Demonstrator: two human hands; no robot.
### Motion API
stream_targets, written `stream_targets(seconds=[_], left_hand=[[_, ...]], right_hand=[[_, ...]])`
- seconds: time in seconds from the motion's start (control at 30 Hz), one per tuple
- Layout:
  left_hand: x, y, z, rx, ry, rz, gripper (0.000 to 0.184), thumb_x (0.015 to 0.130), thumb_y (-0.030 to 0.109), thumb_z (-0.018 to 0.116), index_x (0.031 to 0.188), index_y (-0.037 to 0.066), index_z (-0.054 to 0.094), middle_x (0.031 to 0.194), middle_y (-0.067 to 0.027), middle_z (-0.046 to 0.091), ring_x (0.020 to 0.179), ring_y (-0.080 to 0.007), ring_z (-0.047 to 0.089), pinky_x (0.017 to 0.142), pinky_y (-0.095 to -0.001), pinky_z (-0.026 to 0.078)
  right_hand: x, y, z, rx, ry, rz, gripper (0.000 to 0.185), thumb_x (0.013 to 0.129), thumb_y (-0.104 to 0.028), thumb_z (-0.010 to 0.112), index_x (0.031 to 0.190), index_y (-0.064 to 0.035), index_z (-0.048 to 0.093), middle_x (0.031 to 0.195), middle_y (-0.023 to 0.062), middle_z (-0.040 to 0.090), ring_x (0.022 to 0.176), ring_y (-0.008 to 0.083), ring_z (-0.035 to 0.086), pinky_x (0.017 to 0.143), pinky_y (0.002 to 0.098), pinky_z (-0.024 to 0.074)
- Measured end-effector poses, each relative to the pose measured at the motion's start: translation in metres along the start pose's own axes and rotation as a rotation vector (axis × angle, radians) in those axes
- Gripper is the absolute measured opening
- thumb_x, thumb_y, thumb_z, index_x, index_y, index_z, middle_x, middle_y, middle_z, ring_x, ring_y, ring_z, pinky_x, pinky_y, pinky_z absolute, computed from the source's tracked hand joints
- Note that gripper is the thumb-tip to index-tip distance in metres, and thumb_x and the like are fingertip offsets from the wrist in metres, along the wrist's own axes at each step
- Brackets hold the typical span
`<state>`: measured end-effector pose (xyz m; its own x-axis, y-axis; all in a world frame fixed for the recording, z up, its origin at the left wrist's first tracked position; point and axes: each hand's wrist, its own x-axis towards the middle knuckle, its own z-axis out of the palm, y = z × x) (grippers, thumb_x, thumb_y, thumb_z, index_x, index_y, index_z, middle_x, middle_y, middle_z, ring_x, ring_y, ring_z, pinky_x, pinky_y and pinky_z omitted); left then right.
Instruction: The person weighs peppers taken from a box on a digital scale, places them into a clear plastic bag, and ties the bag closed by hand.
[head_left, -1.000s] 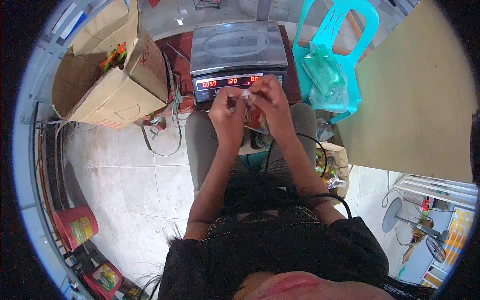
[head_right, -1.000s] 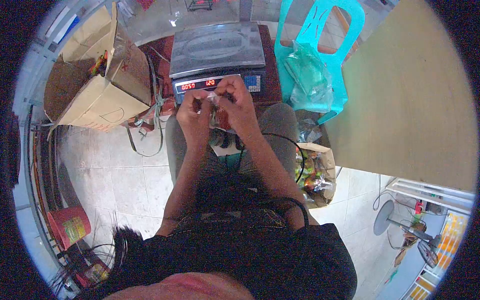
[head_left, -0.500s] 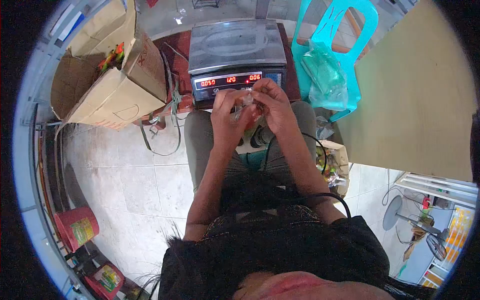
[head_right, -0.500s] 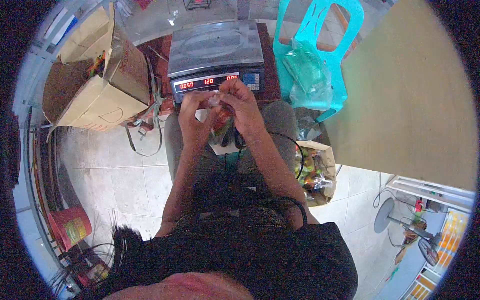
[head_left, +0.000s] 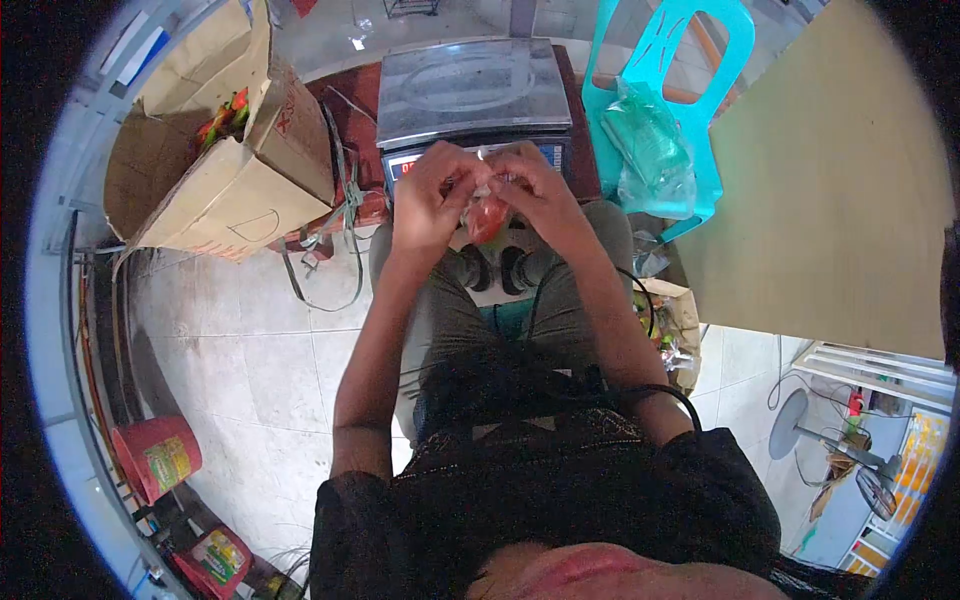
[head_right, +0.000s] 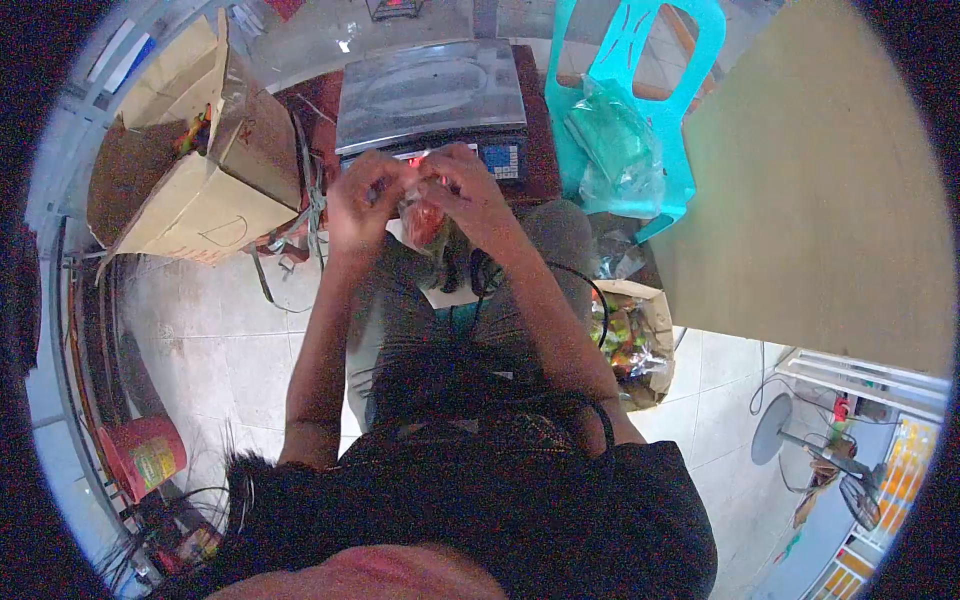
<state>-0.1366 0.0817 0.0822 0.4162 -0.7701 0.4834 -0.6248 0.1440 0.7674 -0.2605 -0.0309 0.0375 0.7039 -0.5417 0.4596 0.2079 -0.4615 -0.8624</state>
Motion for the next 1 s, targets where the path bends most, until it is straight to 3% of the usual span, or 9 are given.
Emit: stream_targets(seconds=[0.03,0.13,0.33,0.53,0.63,0.73,0.83,0.93,1.0], left_hand=[[0.006,-0.002,0.0,-0.089,0.009,0.023,0.009,0.079,-0.003,0.063,0.086,0.002,0.063,0.077,-0.0078,0.06,0.067,-0.0167,0.059,0.065,-0.0268,0.046],[0.022,0.014,-0.006,-0.037,0.027,0.024,0.008,0.081,-0.004,0.061,0.087,0.001,0.063,0.077,-0.0072,0.06,0.067,-0.0133,0.058,0.065,-0.0259,0.046],[0.038,0.011,-0.003,-0.193,0.21,0.023,0.005,0.083,-0.004,0.06,0.086,-0.001,0.062,0.076,-0.0052,0.059,0.065,-0.0078,0.055,0.06,-0.0229,0.045],[0.033,0.015,0.001,-0.249,0.2,-0.094,0.004,0.082,-0.002,0.061,0.086,-0.002,0.063,0.077,-0.0063,0.06,0.065,-0.0097,0.057,0.06,-0.0238,0.047],[0.041,-0.003,0.001,-0.034,0.138,0.051,0.004,0.08,-0.001,0.063,0.084,-0.001,0.063,0.076,-0.0078,0.061,0.067,-0.0133,0.059,0.061,-0.026,0.047],[0.053,-0.001,-0.005,-0.113,-0.067,0.173,0.005,0.08,0.001,0.064,0.084,0.0,0.065,0.077,-0.0089,0.062,0.069,-0.0165,0.06,0.064,-0.0285,0.047],[0.058,0.011,-0.01,-0.099,-0.195,0.089,0.004,0.08,0.005,0.065,0.083,0.001,0.065,0.079,-0.0089,0.064,0.071,-0.0172,0.061,0.066,-0.0298,0.047],[0.062,0.002,-0.011,-0.183,-0.202,0.048,0.011,0.083,0.011,0.066,0.089,0.003,0.065,0.084,-0.0081,0.065,0.076,-0.0177,0.062,0.069,-0.0317,0.046],[0.066,-0.005,-0.012,-0.172,-0.195,0.067,0.016,0.087,0.016,0.064,0.097,0.003,0.064,0.091,-0.0056,0.065,0.087,-0.0153,0.061,0.081,-0.0303,0.046]], right_hand=[[0.004,0.0,0.0,0.015,0.027,-0.045,0.02,0.085,-0.018,0.062,0.096,-0.0008,0.064,0.091,0.0098,0.061,0.087,0.0221,0.059,0.084,0.0331,0.0453],[0.021,-0.018,-0.013,0.163,-0.179,0.235,0.017,0.092,-0.017,0.058,0.098,-0.0013,0.061,0.089,0.0,0.057,0.087,0.01,0.056,0.081,0.0238,0.0427],[0.034,-0.02,-0.007,0.478,-0.106,0.358,0.02,0.091,-0.018,0.058,0.101,-0.0012,0.063,0.094,0.0008,0.063,0.086,0.0091,0.057,0.08,0.024,0.0437],[0.021,-0.01,0.0,0.554,-0.085,0.469,0.022,0.091,-0.021,0.059,0.101,-0.0016,0.065,0.089,0.001,0.063,0.079,0.0078,0.057,0.073,0.0238,0.0439],[0.016,-0.002,0.003,0.547,-0.055,0.421,0.024,0.093,-0.027,0.058,0.095,-0.0041,0.065,0.068,-0.0039,0.056,0.053,0.0019,0.046,0.047,0.0193,0.0357],[0.017,-0.018,0.006,0.586,0.018,0.395,0.024,0.093,-0.028,0.058,0.093,-0.0057,0.066,0.066,-0.0042,0.054,0.051,0.0023,0.044,0.048,0.0202,0.0366],[0.023,-0.021,-0.011,0.39,-0.033,0.518,0.025,0.092,-0.029,0.06,0.095,-0.0046,0.067,0.068,0.0005,0.056,0.061,0.0071,0.051,0.059,0.0259,0.0435],[0.033,-0.014,-0.017,0.169,-0.015,0.252,0.023,0.092,-0.026,0.062,0.097,-0.0039,0.067,0.078,-0.004,0.056,0.069,0.0055,0.05,0.064,0.0212,0.0393],[0.043,-0.01,-0.022,-0.029,0.019,0.093,0.022,0.091,-0.023,0.063,0.096,-0.0017,0.067,0.079,-0.0008,0.055,0.071,0.0076,0.051,0.064,0.022,0.039]])
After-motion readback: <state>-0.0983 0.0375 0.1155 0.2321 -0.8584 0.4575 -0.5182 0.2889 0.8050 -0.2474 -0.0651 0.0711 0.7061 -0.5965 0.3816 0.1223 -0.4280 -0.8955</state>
